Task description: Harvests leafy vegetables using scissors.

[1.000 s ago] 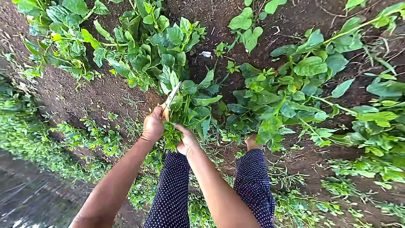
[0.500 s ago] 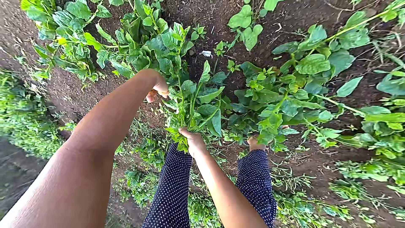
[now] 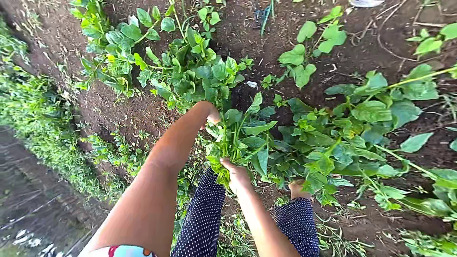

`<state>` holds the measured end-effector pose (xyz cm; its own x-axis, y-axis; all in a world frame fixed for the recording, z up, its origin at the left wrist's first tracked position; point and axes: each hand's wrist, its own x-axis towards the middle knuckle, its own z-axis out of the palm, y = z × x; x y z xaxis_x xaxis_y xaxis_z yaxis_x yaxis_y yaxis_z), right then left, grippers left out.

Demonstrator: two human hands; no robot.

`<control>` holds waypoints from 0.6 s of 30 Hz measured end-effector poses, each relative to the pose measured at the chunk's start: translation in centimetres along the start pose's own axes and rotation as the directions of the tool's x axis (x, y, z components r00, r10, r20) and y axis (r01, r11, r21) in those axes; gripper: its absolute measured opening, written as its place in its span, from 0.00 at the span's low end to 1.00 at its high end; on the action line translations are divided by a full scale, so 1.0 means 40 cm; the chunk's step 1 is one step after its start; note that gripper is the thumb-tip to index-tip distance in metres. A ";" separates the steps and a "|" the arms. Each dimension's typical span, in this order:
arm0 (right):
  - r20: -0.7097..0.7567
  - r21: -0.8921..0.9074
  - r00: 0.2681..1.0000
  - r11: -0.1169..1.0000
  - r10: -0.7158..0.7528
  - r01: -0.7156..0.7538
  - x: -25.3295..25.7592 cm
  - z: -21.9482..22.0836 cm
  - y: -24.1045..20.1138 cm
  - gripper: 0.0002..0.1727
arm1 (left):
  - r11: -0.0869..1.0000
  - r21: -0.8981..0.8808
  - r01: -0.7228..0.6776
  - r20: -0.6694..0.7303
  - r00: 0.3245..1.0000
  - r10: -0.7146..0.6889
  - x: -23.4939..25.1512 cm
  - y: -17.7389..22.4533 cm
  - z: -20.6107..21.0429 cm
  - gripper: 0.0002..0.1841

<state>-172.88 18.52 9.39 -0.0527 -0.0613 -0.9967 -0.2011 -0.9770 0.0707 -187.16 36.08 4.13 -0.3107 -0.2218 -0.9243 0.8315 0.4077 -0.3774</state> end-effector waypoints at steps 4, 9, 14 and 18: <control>-0.045 -0.021 0.999 1.000 0.001 -0.002 -0.007 -0.005 -0.008 0.15 | 0.989 0.124 -0.080 0.029 0.997 0.077 0.013 -0.015 0.003 0.16; -0.055 -0.050 0.998 0.999 0.004 -0.007 -0.072 -0.059 0.013 0.15 | 0.980 0.002 -0.201 0.017 0.979 0.201 0.005 -0.087 0.041 0.16; 0.006 -0.002 0.998 0.998 -0.060 0.060 -0.226 -0.242 0.019 0.16 | 0.835 -0.374 -0.403 -0.110 0.913 0.392 0.015 -0.361 0.278 0.17; 0.026 0.002 0.997 0.997 -0.075 0.075 -0.390 -0.365 0.017 0.14 | 0.850 -0.445 -0.281 0.004 0.949 0.316 -0.044 -0.630 0.537 0.21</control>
<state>-157.92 15.86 24.43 -0.0624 0.0175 -0.9979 -0.2061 -0.9785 -0.0043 -197.69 7.17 16.50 -0.0306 -0.0853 -0.9959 0.5893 0.8032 -0.0869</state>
